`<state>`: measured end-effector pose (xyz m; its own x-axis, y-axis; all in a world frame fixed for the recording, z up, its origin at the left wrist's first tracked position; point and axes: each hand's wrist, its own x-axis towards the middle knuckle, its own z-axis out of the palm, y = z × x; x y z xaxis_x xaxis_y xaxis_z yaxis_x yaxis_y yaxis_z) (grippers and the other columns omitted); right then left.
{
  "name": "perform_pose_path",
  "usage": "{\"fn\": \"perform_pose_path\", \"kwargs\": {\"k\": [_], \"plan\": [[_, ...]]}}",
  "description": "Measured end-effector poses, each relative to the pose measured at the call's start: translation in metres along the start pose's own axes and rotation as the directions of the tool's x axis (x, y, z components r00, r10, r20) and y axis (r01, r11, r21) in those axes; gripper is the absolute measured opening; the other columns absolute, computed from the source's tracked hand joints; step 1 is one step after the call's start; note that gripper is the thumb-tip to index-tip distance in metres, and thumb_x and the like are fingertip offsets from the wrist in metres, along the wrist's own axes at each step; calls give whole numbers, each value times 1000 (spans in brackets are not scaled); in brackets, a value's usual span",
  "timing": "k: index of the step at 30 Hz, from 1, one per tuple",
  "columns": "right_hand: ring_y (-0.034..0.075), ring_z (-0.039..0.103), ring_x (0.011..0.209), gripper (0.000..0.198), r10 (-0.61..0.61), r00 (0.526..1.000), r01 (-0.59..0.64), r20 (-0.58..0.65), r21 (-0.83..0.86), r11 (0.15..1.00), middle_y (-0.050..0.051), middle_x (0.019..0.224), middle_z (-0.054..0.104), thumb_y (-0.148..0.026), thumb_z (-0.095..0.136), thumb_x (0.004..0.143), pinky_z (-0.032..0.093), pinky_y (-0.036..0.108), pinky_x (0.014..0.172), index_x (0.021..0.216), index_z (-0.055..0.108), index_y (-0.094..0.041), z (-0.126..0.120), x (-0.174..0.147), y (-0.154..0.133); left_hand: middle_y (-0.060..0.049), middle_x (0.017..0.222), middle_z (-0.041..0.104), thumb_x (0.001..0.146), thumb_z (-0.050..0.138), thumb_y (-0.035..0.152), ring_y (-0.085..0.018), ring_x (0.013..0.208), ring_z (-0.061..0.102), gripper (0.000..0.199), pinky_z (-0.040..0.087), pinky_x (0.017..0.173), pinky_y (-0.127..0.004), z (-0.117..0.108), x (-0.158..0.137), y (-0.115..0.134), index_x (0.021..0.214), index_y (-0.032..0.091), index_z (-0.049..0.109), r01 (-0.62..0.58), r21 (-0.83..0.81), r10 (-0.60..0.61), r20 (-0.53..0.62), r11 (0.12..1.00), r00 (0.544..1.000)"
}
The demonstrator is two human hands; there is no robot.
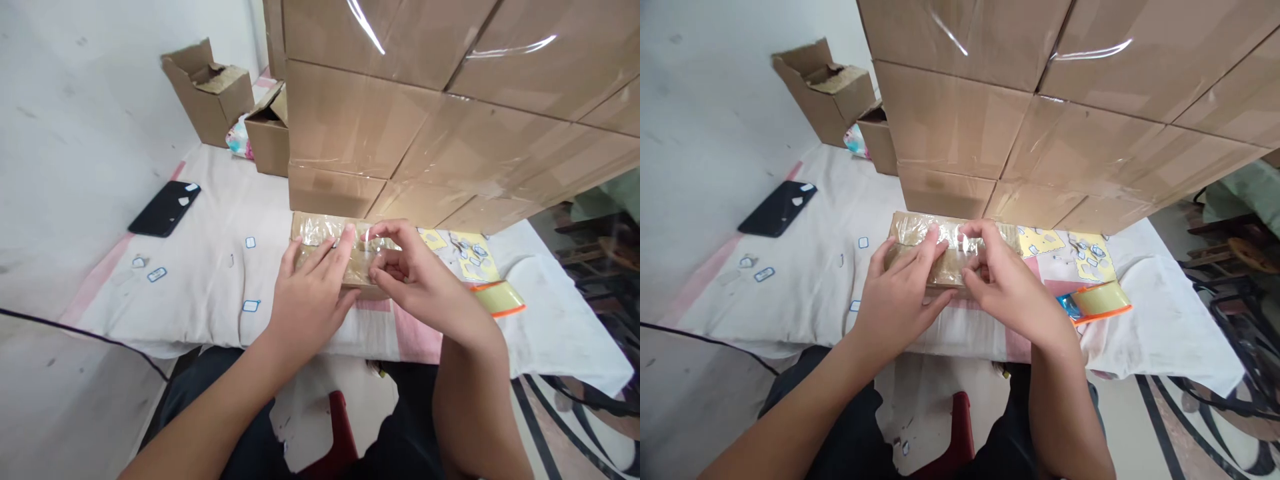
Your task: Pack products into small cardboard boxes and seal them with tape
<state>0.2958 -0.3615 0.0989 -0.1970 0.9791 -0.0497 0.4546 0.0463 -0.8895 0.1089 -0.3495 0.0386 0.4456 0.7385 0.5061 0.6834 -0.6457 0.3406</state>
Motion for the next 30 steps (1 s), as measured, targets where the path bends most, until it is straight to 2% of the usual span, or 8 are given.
{"fn": "perform_pose_path", "kwargs": {"k": [5,8,11,13,19,22,26,30], "plan": [[17,60,69,41,26,999,-27,-26,-31,999,-4,75,57,-16,58,88,50,29,58,123,43,-30,3,0,-4,-9,138,65,97,56,37,-24,130,58,74,24,120,-46,0,0,0,159,16,21,-5,18,5,-20,1000,1000],[17,60,67,40,2,999,-4,-48,-37,999,-4,74,56,-16,59,87,50,30,56,122,45,-30,4,1,-2,-9,135,67,96,58,36,-25,126,60,61,26,117,-46,-2,0,-2,150,16,37,-20,-3,20,-53,1000,998],[17,58,64,41,-13,998,10,-58,-56,998,-4,72,55,-16,60,86,49,30,54,122,46,-30,4,1,-1,-8,128,69,95,60,32,-25,115,62,25,37,105,-44,-5,0,-2,117,21,64,-72,-2,71,-93,997,993],[17,58,63,41,-18,998,14,-57,-68,998,-5,71,54,-16,59,86,49,30,54,122,46,-30,4,2,0,-6,119,70,94,62,28,-24,107,62,10,40,93,-42,-7,0,-2,97,23,70,-107,33,111,-131,994,985],[16,60,62,40,-45,996,35,-71,-127,991,-4,75,56,-17,59,87,52,30,56,124,49,-29,3,0,-1,-4,101,68,93,63,27,-22,93,57,16,36,84,-40,-6,-2,-1,106,29,73,-158,76,167,-133,984,977],[13,61,64,34,-90,988,64,-124,-199,978,1,96,62,-19,60,89,52,30,57,121,53,-28,2,-1,-4,-3,98,67,92,64,24,-21,91,55,14,35,84,-40,-5,-2,-1,102,28,73,-169,76,179,-150,983,972],[13,64,72,19,-228,946,139,-232,-344,929,6,126,58,-22,61,91,52,30,63,110,63,-25,-2,1,-5,-3,96,67,90,65,20,-19,87,54,13,34,85,-40,-4,-2,-1,98,27,73,-168,80,179,-170,983,969],[15,63,75,11,-283,913,137,-293,-433,891,6,112,67,-26,63,91,50,29,63,100,67,-22,-5,7,1,-2,96,68,89,66,17,-19,86,54,15,34,86,-41,-3,-2,0,97,28,73,-163,83,176,-175,983,969]]}}
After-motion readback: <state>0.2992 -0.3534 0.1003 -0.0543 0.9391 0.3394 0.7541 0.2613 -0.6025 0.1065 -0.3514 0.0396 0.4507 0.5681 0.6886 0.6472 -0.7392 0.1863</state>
